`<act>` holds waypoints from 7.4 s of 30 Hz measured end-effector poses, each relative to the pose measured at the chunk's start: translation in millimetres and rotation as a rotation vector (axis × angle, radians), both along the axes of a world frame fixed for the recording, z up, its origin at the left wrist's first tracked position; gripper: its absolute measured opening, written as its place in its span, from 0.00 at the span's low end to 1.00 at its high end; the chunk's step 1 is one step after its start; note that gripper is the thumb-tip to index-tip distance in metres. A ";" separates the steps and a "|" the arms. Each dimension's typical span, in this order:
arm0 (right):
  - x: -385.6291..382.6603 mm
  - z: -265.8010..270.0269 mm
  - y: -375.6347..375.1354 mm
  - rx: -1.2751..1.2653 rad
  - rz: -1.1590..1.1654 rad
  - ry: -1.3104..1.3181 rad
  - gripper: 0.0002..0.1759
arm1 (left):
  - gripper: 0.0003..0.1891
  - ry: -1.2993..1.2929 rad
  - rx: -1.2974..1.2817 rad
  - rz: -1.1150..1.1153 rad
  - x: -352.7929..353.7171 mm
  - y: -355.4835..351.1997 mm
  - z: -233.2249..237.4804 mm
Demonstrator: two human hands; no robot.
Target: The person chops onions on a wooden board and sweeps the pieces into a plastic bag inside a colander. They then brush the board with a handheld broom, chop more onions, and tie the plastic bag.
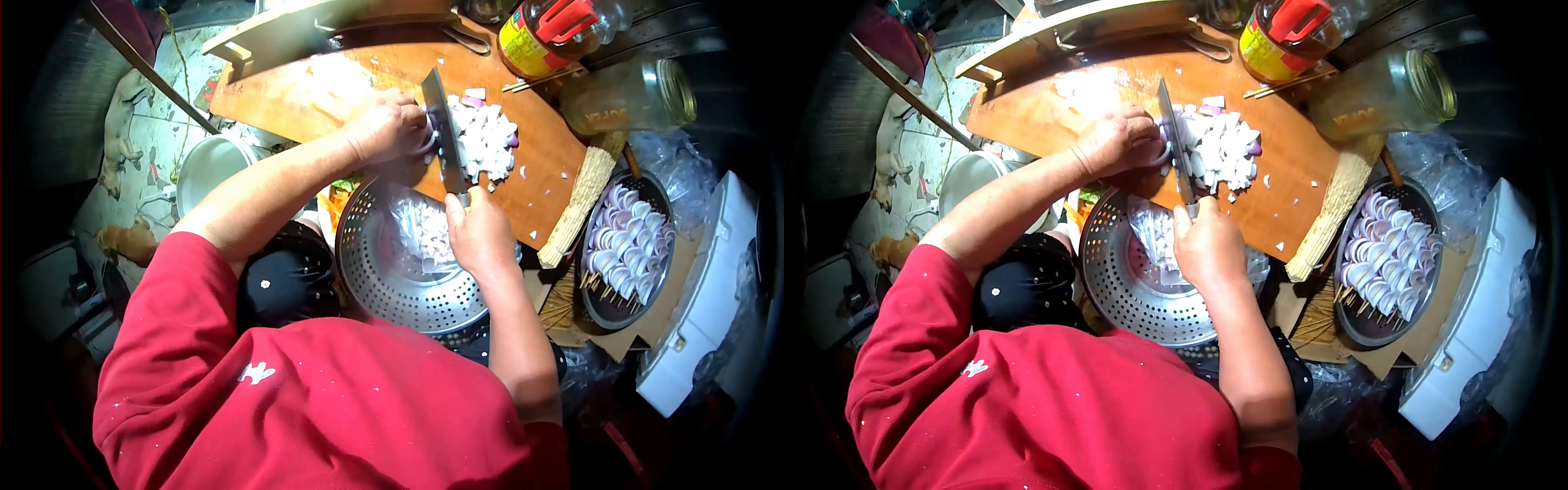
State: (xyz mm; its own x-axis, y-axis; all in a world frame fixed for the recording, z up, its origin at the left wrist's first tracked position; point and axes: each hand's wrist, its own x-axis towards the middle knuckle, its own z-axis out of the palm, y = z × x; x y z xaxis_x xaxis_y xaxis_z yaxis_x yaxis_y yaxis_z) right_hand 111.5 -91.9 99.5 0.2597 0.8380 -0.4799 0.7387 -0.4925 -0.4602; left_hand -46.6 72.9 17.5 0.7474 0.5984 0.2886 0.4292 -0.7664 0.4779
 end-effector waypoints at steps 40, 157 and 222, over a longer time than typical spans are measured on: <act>6.1 -10.5 -6.7 0.031 0.032 -0.076 0.21 | 0.12 0.099 -0.366 0.182 -12.6 -12.5 11.1; 57.2 -4.0 -57.4 -0.051 -0.182 -0.084 0.21 | 0.21 0.045 -0.060 -0.254 115.1 -1.9 -5.7; 45.6 -2.5 -56.9 0.134 -0.235 0.080 0.19 | 0.13 -0.091 0.096 -0.168 93.7 -32.1 -21.8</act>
